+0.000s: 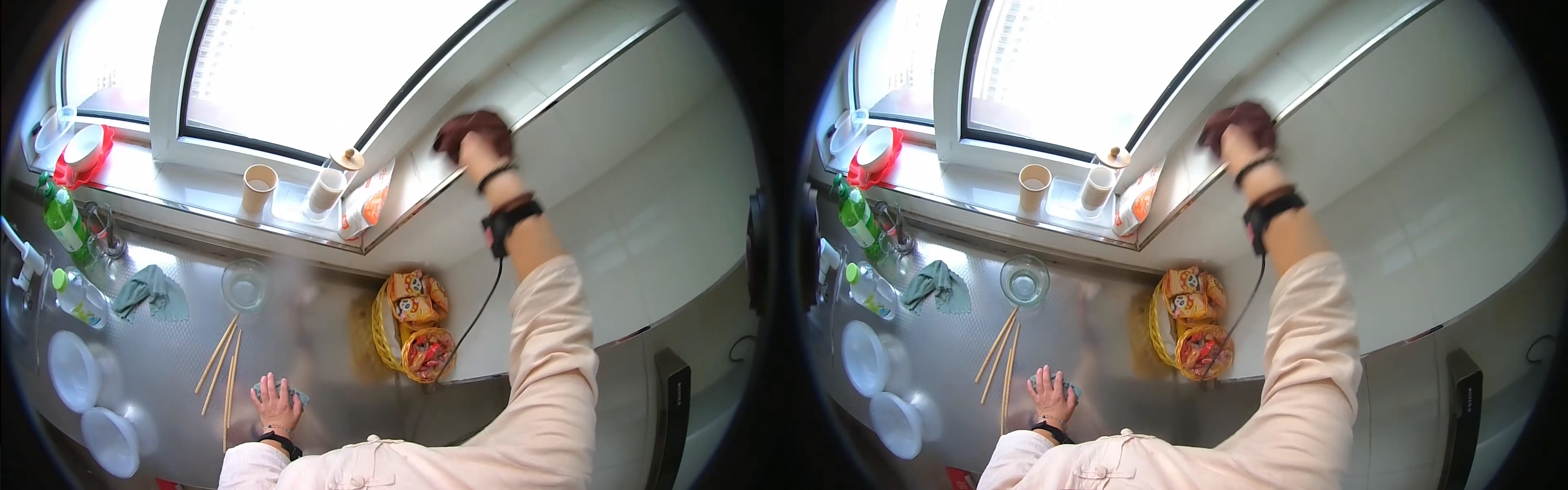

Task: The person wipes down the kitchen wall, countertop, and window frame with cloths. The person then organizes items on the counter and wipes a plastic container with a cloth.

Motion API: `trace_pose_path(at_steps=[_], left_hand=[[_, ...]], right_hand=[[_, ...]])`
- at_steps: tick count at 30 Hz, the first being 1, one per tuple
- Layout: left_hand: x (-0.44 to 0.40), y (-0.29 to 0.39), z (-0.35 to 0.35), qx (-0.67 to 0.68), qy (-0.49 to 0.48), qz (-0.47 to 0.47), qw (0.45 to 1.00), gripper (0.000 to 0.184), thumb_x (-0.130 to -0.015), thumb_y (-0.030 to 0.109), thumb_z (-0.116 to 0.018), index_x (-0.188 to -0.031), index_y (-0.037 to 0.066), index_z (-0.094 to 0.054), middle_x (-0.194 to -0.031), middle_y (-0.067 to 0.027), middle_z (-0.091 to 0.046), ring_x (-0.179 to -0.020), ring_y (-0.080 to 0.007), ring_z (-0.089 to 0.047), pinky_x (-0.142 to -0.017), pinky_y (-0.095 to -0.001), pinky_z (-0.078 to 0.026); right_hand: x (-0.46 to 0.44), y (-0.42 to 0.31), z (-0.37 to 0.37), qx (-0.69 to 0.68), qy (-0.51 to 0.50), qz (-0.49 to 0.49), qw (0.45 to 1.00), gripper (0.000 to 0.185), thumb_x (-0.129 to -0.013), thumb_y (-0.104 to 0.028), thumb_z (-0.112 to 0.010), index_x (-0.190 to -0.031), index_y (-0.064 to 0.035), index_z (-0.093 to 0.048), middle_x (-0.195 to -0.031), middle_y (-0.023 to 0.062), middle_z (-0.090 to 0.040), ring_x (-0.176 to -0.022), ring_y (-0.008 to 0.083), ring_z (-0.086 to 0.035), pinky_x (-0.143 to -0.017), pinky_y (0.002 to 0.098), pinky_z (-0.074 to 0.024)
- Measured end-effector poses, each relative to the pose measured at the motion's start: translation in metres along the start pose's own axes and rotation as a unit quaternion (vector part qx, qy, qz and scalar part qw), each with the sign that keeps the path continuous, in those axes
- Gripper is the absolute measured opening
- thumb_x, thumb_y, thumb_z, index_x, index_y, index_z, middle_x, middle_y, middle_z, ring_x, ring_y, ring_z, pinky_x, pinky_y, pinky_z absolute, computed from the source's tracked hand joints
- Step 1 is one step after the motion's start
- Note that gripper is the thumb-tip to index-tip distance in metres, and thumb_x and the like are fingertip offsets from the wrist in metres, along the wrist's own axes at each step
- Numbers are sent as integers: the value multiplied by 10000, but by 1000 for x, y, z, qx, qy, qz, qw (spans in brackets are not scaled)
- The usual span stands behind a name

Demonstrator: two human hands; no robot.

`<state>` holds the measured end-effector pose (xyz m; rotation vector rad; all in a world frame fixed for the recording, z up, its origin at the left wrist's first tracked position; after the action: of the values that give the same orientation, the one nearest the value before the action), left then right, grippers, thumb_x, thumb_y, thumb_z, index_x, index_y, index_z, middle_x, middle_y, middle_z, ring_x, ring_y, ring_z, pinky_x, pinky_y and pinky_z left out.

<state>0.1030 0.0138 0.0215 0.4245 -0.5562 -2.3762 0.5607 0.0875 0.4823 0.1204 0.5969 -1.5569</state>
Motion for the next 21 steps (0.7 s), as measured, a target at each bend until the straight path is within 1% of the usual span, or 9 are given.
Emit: trace_pose_path(at_steps=[2,3,4,7,10,12,13,16,21], left_hand=[[0,0,-1,3,-3,-1,1000,440,-723,319,-550,-1105,102,-541,-1301,-151,-380,-1245,-302,-294,-998,-552,-175],[0,0,-2,9,-3,3,1000,440,-725,317,-547,-1104,95,-540,-1301,-156,-378,-1247,-308,-290,-1001,-552,-165],[-1,0,-3,6,-6,4,1000,440,-725,317,-547,-1104,95,-540,-1301,-156,-378,-1247,-308,-290,-1001,-552,-165],[-1,-2,-2,8,-7,-2,1000,441,-727,321,-546,-1106,97,-541,-1302,-155,-380,-1248,-304,-291,-1001,-545,-172],[0,-1,-3,8,10,-5,1000,434,-730,317,-545,-1105,98,-542,-1306,-157,-378,-1249,-303,-291,-1002,-541,-176],[0,-2,-3,5,6,-6,1000,442,-735,325,-541,-1120,109,-535,-1309,-151,-373,-1247,-301,-294,-999,-542,-183],[0,-2,-2,0,8,-12,1000,449,-740,334,-537,-1135,119,-528,-1313,-145,-369,-1245,-298,-298,-995,-543,-191],[-1,0,0,-2,4,-8,1000,452,-738,327,-540,-1141,123,-525,-1318,-149,-363,-1246,-298,-299,-993,-540,-199],[-1,1,3,9,25,-13,1000,448,-738,318,-541,-1141,123,-523,-1321,-149,-362,-1249,-302,-295,-989,-537,-211]], right_hand=[[-30,16,58,537,-24,-223,813,189,-823,-65,-425,-872,19,-587,-848,199,-623,-690,332,-623,-615,396,-513],[-34,-49,69,553,49,-221,802,140,-792,-27,-513,-883,4,-615,-862,156,-638,-918,348,-594,-718,410,-501],[-29,-57,65,687,108,-45,717,145,-793,-65,-504,-850,-28,-632,-853,91,-646,-992,303,-544,-764,417,-475],[7,-72,-19,695,-91,-63,711,153,-753,-108,-492,-777,-37,-625,-761,66,-617,-843,273,-520,-702,436,-443],[68,-50,-92,477,-52,49,876,138,-739,-102,-483,-683,-32,-588,-705,82,-599,-733,278,-541,-616,402,-442],[92,-35,-95,171,103,-246,948,163,-776,-98,-446,-753,-33,-594,-771,90,-621,-730,265,-570,-610,377,-465],[112,-19,-109,-260,179,-364,876,232,-816,-125,-400,-868,-26,-603,-863,86,-630,-760,247,-597,-627,378,-490],[142,-69,-140,-648,161,-417,616,274,-876,-194,-418,-1062,-34,-539,-1051,83,-572,-961,216,-549,-840,365,-453],[178,-155,-149,-724,152,-294,605,357,-908,-264,-377,-1184,-52,-459,-1172,63,-517,-1078,204,-486,-947,367,-373]])
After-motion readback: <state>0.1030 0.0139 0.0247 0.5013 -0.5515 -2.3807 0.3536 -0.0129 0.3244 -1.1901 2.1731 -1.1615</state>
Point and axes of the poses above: each hand's wrist, its own x-axis away from the middle knuckle, its own z-axis out of the back of the hand, y = z × x, the point moved 5 cm from there along -x, towards the middle knuckle
